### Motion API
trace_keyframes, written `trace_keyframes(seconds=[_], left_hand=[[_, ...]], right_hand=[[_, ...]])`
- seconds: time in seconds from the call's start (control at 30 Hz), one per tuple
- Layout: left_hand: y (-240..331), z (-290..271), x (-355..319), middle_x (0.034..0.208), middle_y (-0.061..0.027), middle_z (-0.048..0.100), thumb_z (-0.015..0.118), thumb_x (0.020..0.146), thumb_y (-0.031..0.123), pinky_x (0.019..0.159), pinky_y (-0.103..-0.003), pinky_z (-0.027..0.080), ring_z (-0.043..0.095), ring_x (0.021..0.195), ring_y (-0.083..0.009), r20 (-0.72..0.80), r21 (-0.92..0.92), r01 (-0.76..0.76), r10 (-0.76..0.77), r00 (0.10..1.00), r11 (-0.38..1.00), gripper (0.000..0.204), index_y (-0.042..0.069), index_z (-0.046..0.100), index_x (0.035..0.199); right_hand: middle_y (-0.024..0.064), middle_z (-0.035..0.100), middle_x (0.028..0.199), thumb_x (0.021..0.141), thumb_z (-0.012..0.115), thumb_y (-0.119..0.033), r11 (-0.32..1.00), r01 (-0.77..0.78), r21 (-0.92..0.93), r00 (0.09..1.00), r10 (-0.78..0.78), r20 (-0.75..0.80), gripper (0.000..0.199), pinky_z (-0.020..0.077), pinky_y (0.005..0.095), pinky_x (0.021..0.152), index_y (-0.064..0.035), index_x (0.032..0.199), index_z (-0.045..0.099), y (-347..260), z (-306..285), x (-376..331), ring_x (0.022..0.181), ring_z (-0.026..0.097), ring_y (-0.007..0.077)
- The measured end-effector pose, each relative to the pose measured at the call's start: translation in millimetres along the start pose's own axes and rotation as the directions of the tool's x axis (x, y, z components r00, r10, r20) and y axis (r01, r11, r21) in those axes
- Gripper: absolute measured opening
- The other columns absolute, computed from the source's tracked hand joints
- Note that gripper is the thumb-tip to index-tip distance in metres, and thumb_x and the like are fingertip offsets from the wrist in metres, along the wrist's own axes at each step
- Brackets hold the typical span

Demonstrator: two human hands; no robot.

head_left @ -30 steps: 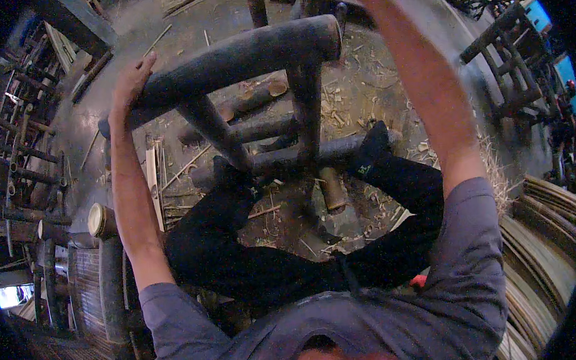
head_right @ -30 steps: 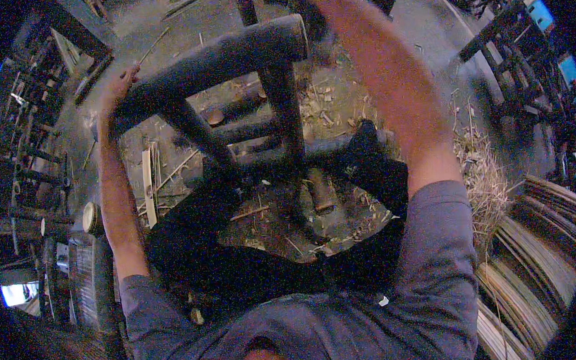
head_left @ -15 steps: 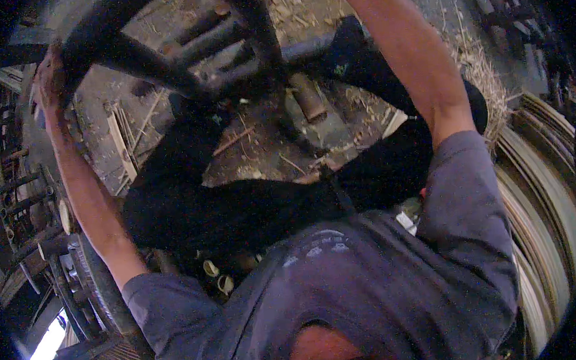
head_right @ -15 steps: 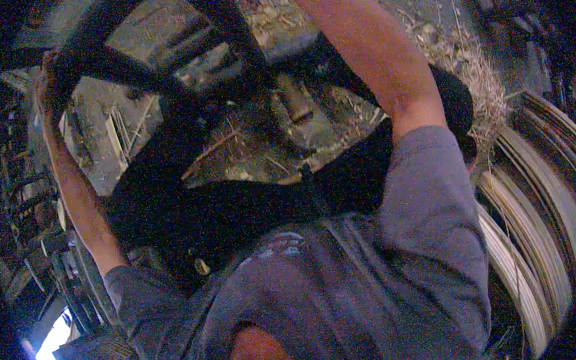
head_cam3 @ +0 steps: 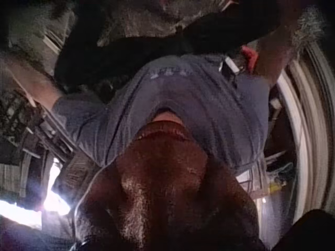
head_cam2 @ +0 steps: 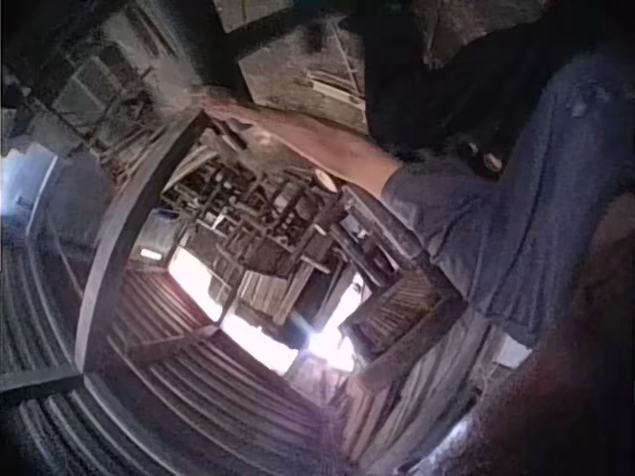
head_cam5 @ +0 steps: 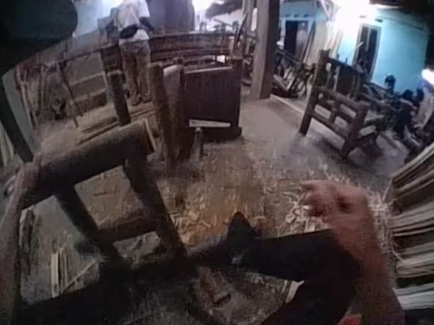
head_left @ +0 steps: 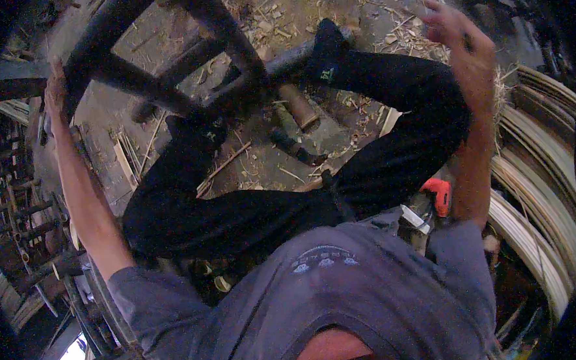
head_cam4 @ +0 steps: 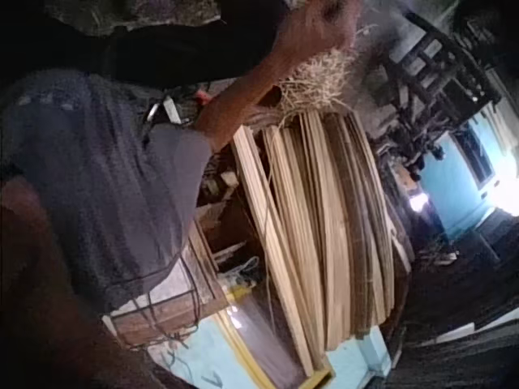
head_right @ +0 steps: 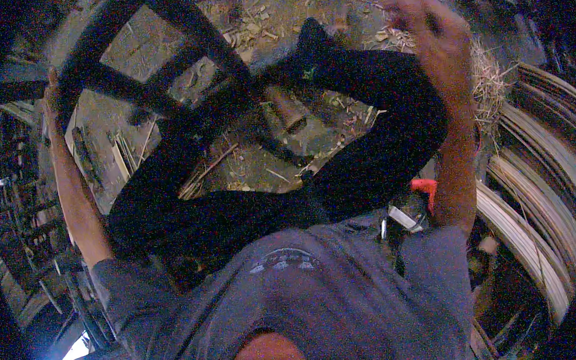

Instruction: The person assembles a chair frame by hand, fitting dark cylindrical pieces together to form the legs and backrest. The person repeatedly joins and adjusts the components, then lifts the assembled frame to inspect the structure.

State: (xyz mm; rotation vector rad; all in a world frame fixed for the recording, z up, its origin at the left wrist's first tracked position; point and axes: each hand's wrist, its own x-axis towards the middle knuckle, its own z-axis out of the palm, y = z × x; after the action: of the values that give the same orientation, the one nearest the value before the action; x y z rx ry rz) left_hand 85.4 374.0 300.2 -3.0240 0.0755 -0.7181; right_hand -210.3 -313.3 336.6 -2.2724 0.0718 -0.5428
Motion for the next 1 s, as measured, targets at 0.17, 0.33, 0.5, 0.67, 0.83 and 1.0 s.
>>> trace_keyframes(seconds=[0.17,0.33,0.5,0.67,0.83,1.0], left_hand=[[-13.7,-4.6,-19.6,0.11,-0.0192,0.062,0.03,0.097,0.04,0.089,-0.043,0.041,0.059,0.1,-0.0382,-0.049,0.018,-0.158,0.159,0.986,0.987,0.053,0.005,0.043,0.134],[-55.3,-20.9,-73.8,0.115,-0.0181,0.06,0.029,0.098,0.038,0.09,-0.042,0.041,0.058,0.102,-0.036,-0.017,-0.07,-0.063,0.062,0.998,0.996,0.051,0.006,0.043,0.135],[-65.7,-41.3,-99.2,0.12,-0.0171,0.058,0.028,0.099,0.036,0.091,-0.04,0.042,0.058,0.104,-0.0339,-0.095,0.005,-0.031,0.032,0.995,0.999,0.049,0.007,0.043,0.135],[-54.4,-52.3,-116.9,0.125,-0.016,0.056,0.027,0.099,0.034,0.092,-0.039,0.042,0.057,0.107,-0.0318,-0.196,0.108,-0.009,0.03,0.98,0.994,0.048,0.007,0.042,0.136],[-77.4,-82.9,-153.2,0.129,-0.0148,0.054,0.03,0.098,0.027,0.093,-0.036,0.043,0.057,0.109,-0.0281,-0.163,0.146,-0.027,0.051,0.985,0.989,0.045,0.007,0.04,0.137],[-27.9,-127.0,-183.4,0.132,-0.0139,0.051,0.04,0.093,0.012,0.095,-0.033,0.043,0.053,0.114,-0.0239,0.151,-0.094,0.086,-0.071,0.986,0.992,0.044,0.005,0.041,0.136]], right_hand=[[0.0064,0.069,0.086,0.095,0.051,-0.037,0.983,-0.169,0.067,0.977,0.176,-0.12,0.038,0.0501,0.0282,0.074,-0.0056,0.112,0.065,15.9,-64.0,-30.5,0.074,0.063,0.0146],[0.0103,0.068,0.083,0.095,0.051,-0.036,0.983,-0.115,-0.141,0.993,0.111,-0.037,0.037,0.0502,0.031,0.073,-0.0026,0.102,0.066,59.3,-72.8,-12.9,0.073,0.064,0.0166],[0.0151,0.067,0.084,0.092,0.052,-0.036,0.927,-0.291,-0.237,0.942,0.235,-0.241,0.037,0.0499,0.0379,0.073,-0.0028,0.094,0.067,139.4,-76.4,-66.0,0.079,0.066,0.0285],[0.0192,0.065,0.087,0.089,0.052,-0.032,0.749,-0.659,-0.066,0.742,0.634,-0.22,0.031,0.0502,0.0444,0.071,-0.0048,0.091,0.067,291.5,-20.7,-206.0,0.08,0.064,0.0376],[0.0189,0.064,0.082,0.087,0.053,-0.023,0.76,-0.61,-0.225,0.785,0.619,-0.037,0.022,0.0481,0.0431,0.064,-0.0044,0.092,0.065,279.7,85.2,-247.5,0.07,0.061,0.0388],[0.0208,0.063,0.083,0.088,0.055,-0.024,0.829,-0.548,-0.111,0.836,0.546,-0.048,0.024,0.0478,0.0427,0.069,-0.0029,0.097,0.063,266.3,149.8,-181.8,0.077,0.061,0.0379]])
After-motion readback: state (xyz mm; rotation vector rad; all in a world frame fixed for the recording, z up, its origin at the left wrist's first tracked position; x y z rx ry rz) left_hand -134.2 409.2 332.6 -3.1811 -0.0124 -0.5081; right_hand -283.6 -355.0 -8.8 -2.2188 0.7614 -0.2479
